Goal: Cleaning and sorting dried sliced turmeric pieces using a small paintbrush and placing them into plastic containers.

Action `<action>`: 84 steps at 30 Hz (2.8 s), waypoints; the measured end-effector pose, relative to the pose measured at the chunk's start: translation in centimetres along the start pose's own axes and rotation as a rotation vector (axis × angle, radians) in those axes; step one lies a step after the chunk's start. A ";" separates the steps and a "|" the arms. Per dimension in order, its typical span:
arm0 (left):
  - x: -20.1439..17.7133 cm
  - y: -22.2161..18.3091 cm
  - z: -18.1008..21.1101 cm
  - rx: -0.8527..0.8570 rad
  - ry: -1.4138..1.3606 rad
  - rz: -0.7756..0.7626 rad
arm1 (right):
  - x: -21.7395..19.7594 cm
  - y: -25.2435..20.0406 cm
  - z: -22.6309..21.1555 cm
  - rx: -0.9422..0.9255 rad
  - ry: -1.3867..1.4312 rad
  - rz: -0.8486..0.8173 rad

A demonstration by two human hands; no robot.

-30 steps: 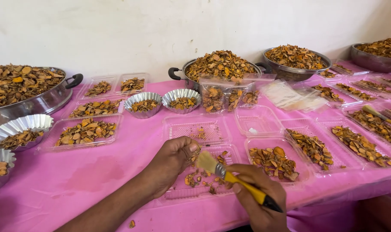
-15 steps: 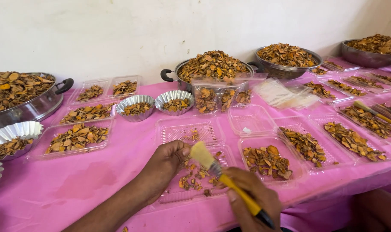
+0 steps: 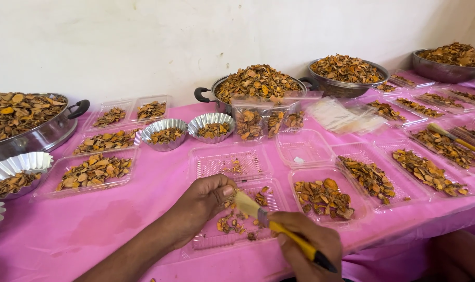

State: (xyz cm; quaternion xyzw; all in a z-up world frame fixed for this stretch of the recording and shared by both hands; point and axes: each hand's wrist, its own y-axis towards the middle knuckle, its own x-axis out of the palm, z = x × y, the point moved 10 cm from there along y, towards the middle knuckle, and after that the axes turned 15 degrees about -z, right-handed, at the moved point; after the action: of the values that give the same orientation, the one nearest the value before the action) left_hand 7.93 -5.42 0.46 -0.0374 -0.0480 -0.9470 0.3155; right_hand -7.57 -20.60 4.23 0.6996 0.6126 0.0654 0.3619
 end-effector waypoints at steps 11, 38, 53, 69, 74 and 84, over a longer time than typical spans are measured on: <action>0.7 -0.4 1.8 0.025 0.095 -0.160 | -1.1 -1.1 -0.2 -0.078 0.018 0.195; 5.0 -2.0 3.5 -0.102 1.146 -0.339 | -3.1 2.3 -0.2 -0.076 0.437 0.164; 4.7 -2.1 3.9 -0.200 1.206 -0.281 | -1.5 2.8 -1.5 -0.063 0.265 0.049; 3.8 -2.0 5.6 -0.017 0.582 -0.225 | -2.4 -0.3 -2.0 -0.210 0.282 0.211; 2.4 -1.7 5.8 0.073 0.519 -0.215 | 0.7 0.1 -2.5 -0.159 0.166 -0.109; 1.8 -1.4 5.4 -0.019 0.518 -0.177 | 0.8 -0.6 -2.4 -0.169 0.108 -0.178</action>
State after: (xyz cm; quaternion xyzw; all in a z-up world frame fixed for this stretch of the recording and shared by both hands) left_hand 5.86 -4.74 5.92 0.2075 0.0399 -0.9493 0.2329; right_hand -9.18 -18.86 5.36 0.6051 0.6831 0.1217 0.3904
